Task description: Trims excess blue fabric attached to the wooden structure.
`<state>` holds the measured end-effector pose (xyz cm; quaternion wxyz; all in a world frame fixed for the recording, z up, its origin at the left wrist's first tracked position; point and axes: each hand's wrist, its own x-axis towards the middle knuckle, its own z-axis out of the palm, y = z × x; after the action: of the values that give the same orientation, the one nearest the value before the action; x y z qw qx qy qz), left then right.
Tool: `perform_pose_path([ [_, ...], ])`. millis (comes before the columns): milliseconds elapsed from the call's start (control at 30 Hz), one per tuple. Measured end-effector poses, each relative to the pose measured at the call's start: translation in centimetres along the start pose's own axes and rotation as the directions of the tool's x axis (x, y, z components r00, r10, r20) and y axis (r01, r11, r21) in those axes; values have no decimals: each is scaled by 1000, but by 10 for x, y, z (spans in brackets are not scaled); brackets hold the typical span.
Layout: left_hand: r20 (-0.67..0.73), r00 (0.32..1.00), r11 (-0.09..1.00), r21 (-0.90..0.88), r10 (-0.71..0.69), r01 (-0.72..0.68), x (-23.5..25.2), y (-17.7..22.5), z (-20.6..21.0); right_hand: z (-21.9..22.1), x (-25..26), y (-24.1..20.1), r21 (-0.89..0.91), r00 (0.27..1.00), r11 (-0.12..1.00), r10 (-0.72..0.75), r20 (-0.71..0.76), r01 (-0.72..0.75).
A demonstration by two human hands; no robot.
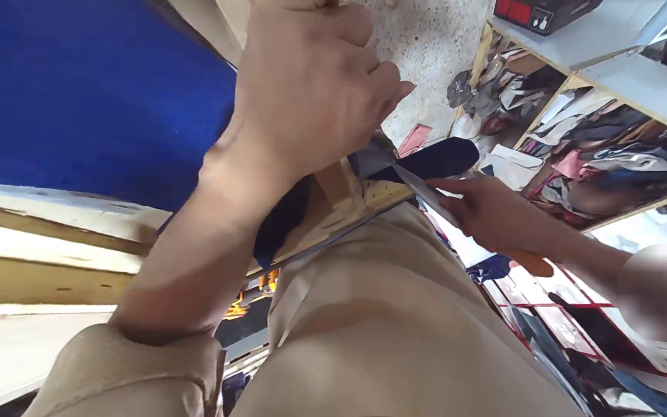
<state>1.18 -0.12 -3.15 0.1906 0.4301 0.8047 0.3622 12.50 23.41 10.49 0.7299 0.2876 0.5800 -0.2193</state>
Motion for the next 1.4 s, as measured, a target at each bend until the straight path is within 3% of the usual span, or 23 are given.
perform_pose_path([
  [67, -4, 1000, 1000, 10, -3, 3, 1, 0, 1, 3, 1, 2, 35, 1000, 999, -25, -18, 26],
  [200, 20, 999, 999, 30, -36, 36, 2, 4, 3, -17, 12, 7, 352, 991, 933, 25, 129, -70],
  [267, 32, 998, 997, 58, -55, 53, 4, 4, 1, -15, 14, 5, 197, 998, 980, 18, 58, -29],
  [333, 65, 995, 993, 89, -79, 74, 5, 7, -2, -1, 7, -3, -136, 998, 990, -38, -48, 31],
  [433, 160, 976, 979, 165, -145, 118, 11, 15, -8, 12, -6, -23, -554, 987, 830, -134, -89, 63],
  [500, 261, 938, 956, 245, -226, 162, 18, 24, -13, 15, -17, -36, -678, 986, 732, -154, -64, 71],
  [567, 376, 871, 926, 323, -317, 197, 29, 34, -16, 16, -19, -34, -706, 983, 704, -169, -66, 74],
  [767, 617, 647, 879, 437, -448, 192, 54, 70, -5, 61, -3, 8, -570, 926, 821, -221, -306, 8],
  [833, 685, 526, 859, 459, -504, 225, 64, 76, 1, 64, -1, 25, -425, 905, 905, -200, -375, 24],
  [900, 731, 424, 844, 484, -535, 231, 70, 78, 10, 60, -6, 54, -248, 820, 962, -233, -523, 115],
  [1033, 860, 389, 937, 248, -330, 247, 65, 72, 51, 37, -5, 119, 43, 611, 933, -198, -766, 357],
  [1167, 930, 356, 961, -13, -90, 278, 58, 71, 89, 36, 15, 168, 243, 501, 799, -82, -862, 550],
  [1233, 920, 384, 957, -35, -82, 288, 52, 68, 96, 46, 27, 185, 290, 490, 745, -57, -870, 601],
  [1400, 875, 435, 951, 81, -212, 299, 50, 82, 86, 77, 46, 216, 371, 564, 723, -31, -825, 583],
])
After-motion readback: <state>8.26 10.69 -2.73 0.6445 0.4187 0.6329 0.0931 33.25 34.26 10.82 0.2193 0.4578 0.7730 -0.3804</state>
